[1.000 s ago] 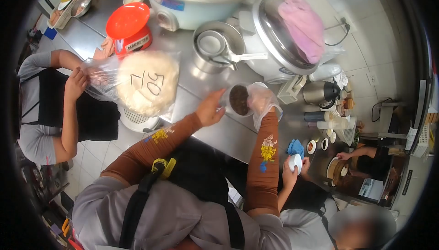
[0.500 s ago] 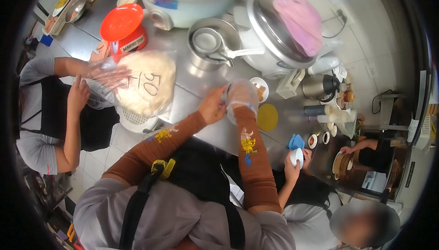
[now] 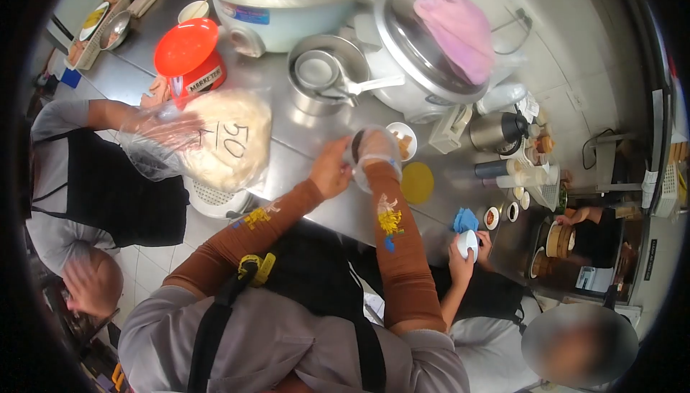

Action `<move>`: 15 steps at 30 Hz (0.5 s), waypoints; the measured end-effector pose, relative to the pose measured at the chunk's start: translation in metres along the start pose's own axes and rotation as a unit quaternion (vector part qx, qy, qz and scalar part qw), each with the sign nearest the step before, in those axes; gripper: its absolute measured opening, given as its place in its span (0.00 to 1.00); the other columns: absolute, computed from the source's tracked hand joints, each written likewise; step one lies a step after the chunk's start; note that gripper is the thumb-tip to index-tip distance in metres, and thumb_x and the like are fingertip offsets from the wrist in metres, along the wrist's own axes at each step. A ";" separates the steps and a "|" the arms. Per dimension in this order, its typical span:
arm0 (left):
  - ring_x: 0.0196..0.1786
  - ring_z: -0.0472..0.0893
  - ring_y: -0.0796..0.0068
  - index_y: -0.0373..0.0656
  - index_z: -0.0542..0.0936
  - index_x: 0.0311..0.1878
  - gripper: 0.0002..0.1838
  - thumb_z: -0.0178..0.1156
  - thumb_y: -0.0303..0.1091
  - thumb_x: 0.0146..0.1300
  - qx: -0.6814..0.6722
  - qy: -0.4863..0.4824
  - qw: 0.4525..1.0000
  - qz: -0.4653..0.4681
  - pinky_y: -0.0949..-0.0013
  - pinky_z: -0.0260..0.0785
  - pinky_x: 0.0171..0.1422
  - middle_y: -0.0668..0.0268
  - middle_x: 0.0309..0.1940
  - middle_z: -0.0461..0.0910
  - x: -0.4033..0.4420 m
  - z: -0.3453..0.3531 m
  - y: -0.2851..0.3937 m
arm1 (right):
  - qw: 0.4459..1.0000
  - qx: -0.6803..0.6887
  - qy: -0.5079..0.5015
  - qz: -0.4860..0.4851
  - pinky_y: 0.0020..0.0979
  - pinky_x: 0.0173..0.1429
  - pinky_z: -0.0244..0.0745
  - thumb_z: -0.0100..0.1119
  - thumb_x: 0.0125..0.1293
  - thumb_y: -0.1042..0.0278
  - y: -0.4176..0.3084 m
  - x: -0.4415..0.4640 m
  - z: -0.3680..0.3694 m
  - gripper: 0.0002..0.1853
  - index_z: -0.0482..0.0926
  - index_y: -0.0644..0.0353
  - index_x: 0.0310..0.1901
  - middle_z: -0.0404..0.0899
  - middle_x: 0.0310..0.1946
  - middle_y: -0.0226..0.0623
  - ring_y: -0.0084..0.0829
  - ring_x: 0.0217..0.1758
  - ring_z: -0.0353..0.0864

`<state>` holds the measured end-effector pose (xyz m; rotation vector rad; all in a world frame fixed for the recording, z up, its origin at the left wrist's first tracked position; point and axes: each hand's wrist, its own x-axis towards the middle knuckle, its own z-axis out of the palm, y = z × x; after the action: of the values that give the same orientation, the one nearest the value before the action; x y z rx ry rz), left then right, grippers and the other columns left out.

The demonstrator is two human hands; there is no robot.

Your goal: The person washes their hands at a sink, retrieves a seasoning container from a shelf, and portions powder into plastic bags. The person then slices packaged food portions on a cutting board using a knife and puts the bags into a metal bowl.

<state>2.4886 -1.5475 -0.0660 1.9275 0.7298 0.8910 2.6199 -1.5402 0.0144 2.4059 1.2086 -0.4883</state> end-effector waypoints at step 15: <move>0.40 0.79 0.57 0.36 0.63 0.66 0.33 0.58 0.22 0.55 -0.009 -0.016 1.000 0.015 0.65 0.76 0.45 0.48 0.55 0.71 -0.003 -0.008 -0.002 | 0.964 -0.012 0.194 -0.180 0.45 0.49 0.75 0.52 0.63 0.68 0.051 0.015 0.024 0.08 0.80 0.56 0.40 0.82 0.41 0.47 0.47 0.48 0.81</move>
<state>2.4807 -1.5450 -0.0661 1.9371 0.6742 0.8811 2.6667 -1.5694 -0.0033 2.3334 1.8243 -0.0975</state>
